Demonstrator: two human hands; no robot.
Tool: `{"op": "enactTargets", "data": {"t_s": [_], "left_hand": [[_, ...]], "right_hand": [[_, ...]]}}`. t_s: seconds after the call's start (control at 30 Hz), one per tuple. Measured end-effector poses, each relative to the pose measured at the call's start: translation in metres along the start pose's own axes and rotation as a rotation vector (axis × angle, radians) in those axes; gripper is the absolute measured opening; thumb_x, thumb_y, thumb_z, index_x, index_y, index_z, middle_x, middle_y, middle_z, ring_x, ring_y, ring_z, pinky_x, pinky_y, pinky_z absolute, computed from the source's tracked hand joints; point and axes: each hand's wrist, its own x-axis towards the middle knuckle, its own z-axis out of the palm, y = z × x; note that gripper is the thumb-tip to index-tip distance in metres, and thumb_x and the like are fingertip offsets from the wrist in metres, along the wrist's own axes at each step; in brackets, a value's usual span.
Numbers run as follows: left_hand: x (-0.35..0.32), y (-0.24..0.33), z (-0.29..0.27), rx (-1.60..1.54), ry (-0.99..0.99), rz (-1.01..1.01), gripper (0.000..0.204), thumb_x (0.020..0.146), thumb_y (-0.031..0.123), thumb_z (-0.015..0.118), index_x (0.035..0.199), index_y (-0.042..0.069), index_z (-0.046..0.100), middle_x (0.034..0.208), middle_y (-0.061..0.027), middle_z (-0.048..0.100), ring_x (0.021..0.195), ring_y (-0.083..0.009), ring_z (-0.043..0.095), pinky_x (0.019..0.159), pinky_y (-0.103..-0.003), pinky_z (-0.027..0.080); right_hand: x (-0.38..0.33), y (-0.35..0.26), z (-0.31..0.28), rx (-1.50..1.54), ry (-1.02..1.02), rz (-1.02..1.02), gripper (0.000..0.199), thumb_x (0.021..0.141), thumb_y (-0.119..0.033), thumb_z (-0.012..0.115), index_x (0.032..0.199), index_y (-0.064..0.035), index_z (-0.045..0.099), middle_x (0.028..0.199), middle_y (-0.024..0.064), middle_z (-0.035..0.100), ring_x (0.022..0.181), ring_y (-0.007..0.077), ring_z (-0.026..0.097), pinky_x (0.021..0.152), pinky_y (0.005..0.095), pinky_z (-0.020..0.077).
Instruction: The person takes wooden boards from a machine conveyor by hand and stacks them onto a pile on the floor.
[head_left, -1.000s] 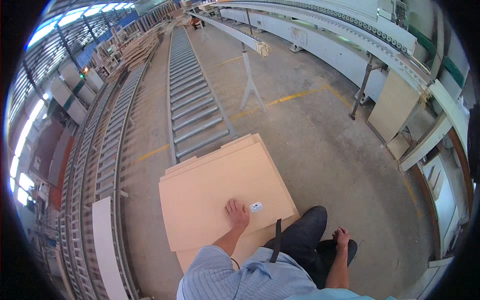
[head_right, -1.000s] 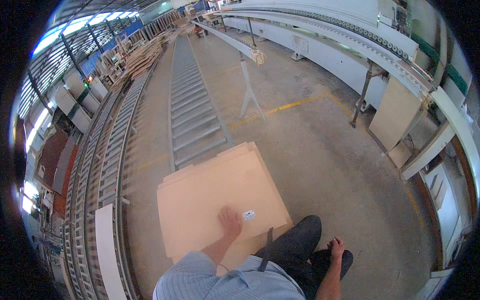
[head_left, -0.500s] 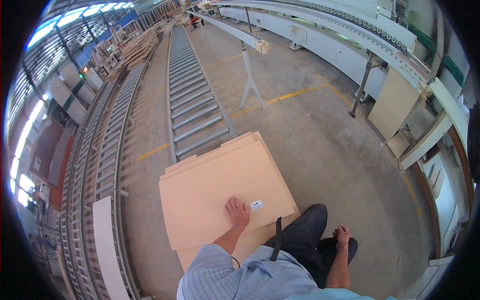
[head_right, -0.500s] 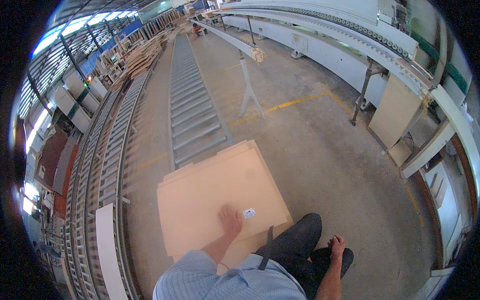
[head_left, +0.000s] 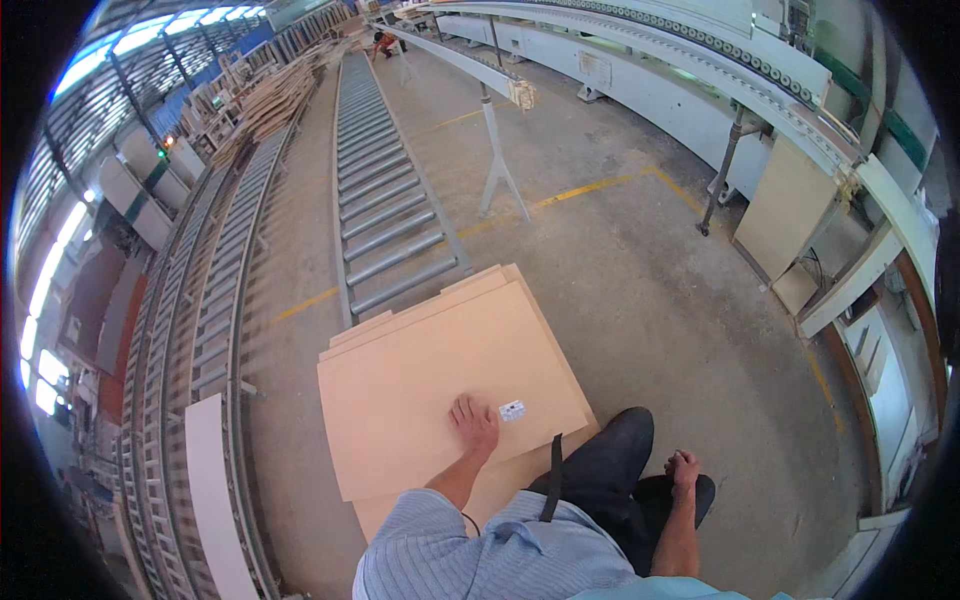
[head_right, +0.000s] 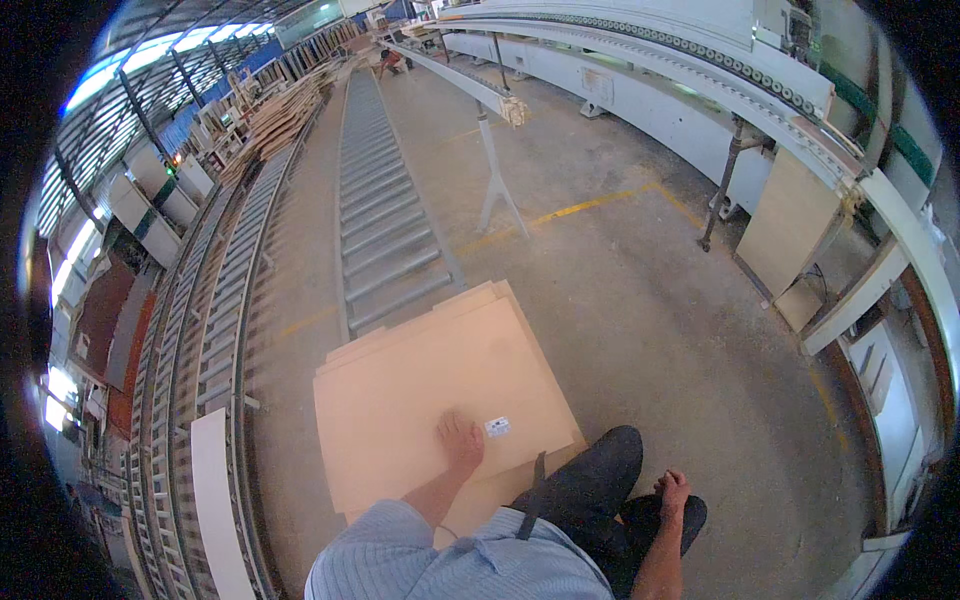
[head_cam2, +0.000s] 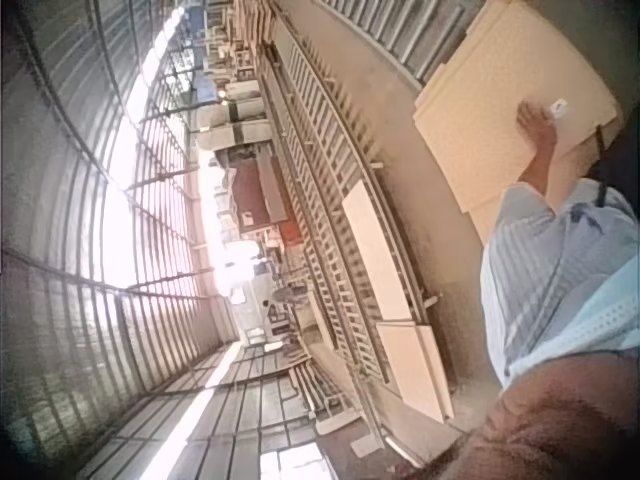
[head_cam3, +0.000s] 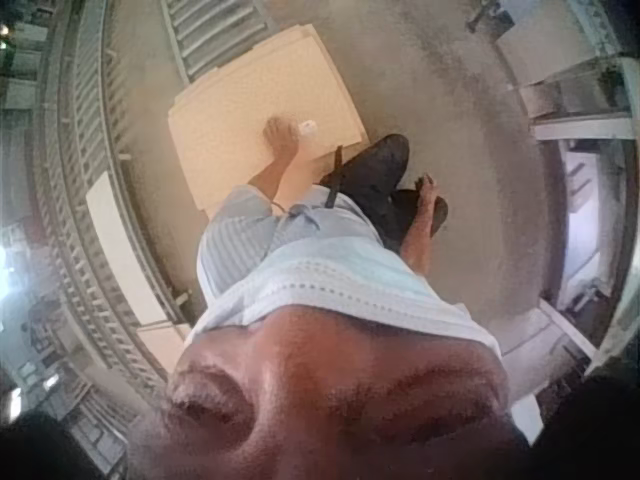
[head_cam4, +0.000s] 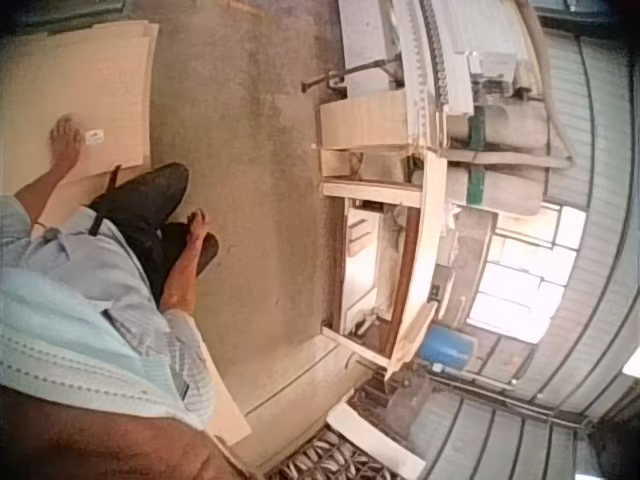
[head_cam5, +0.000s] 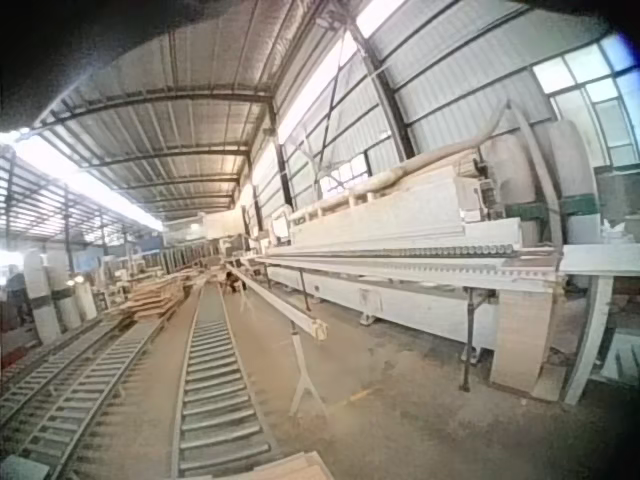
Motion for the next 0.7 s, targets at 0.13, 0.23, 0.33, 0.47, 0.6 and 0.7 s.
{"op": "enactTargets", "data": {"t_s": [0.13,0.23,0.33,0.47,0.6,0.7], "left_hand": [[-0.001,0.000,-0.001,0.005,0.003,-0.019,0.055,0.081,0.031,0.056,0.122,-0.003,0.041,0.129,-0.0212,0.040,0.123,-0.0357,0.033,0.104,-0.050,0.022],[0.000,0.003,-0.004,-0.012,-0.008,-0.006,0.053,0.081,0.030,0.056,0.120,-0.003,0.042,0.128,-0.0214,0.040,0.122,-0.0363,0.034,0.104,-0.051,0.022],[0.001,0.003,-0.003,-0.054,-0.019,-0.003,0.053,0.080,0.029,0.056,0.119,-0.003,0.042,0.128,-0.0218,0.040,0.123,-0.0369,0.033,0.104,-0.051,0.022],[-0.001,-0.004,0.001,-0.035,-0.022,-0.020,0.051,0.080,0.029,0.056,0.118,-0.003,0.042,0.128,-0.0219,0.039,0.124,-0.0369,0.032,0.104,-0.051,0.022],[0.000,0.001,0.000,0.012,-0.018,0.012,0.051,0.080,0.028,0.056,0.118,-0.003,0.042,0.129,-0.0213,0.038,0.124,-0.0363,0.031,0.103,-0.051,0.023],[-0.001,0.001,-0.001,0.023,-0.008,0.003,0.053,0.080,0.029,0.055,0.119,-0.003,0.041,0.130,-0.0209,0.038,0.124,-0.0360,0.032,0.103,-0.050,0.023]], "right_hand": [[-0.007,-0.010,0.006,-0.021,0.015,0.031,0.025,0.087,-0.015,0.055,0.107,-0.0010,0.054,0.072,0.0071,0.058,0.055,0.0164,0.057,0.047,0.0264,0.0451],[-0.007,-0.011,0.005,-0.020,0.022,0.038,0.025,0.087,-0.015,0.055,0.108,-0.0010,0.054,0.071,0.0069,0.058,0.055,0.0163,0.056,0.047,0.0263,0.0450],[-0.005,-0.008,0.002,-0.009,0.016,0.044,0.026,0.087,-0.015,0.055,0.108,-0.0011,0.054,0.071,0.0068,0.057,0.055,0.0163,0.056,0.047,0.0264,0.0448],[-0.007,-0.010,0.010,0.007,0.031,0.051,0.025,0.087,-0.015,0.055,0.107,-0.0013,0.053,0.071,0.0067,0.057,0.055,0.0162,0.056,0.046,0.0265,0.0440],[-0.002,-0.003,0.002,0.005,0.035,0.046,0.024,0.087,-0.015,0.054,0.107,-0.0016,0.054,0.071,0.0065,0.057,0.055,0.0165,0.056,0.046,0.0267,0.0440],[-0.001,0.001,-0.001,0.009,0.004,0.010,0.022,0.087,-0.015,0.054,0.105,-0.0018,0.055,0.070,0.0066,0.057,0.055,0.0167,0.056,0.046,0.0272,0.0444]]}}
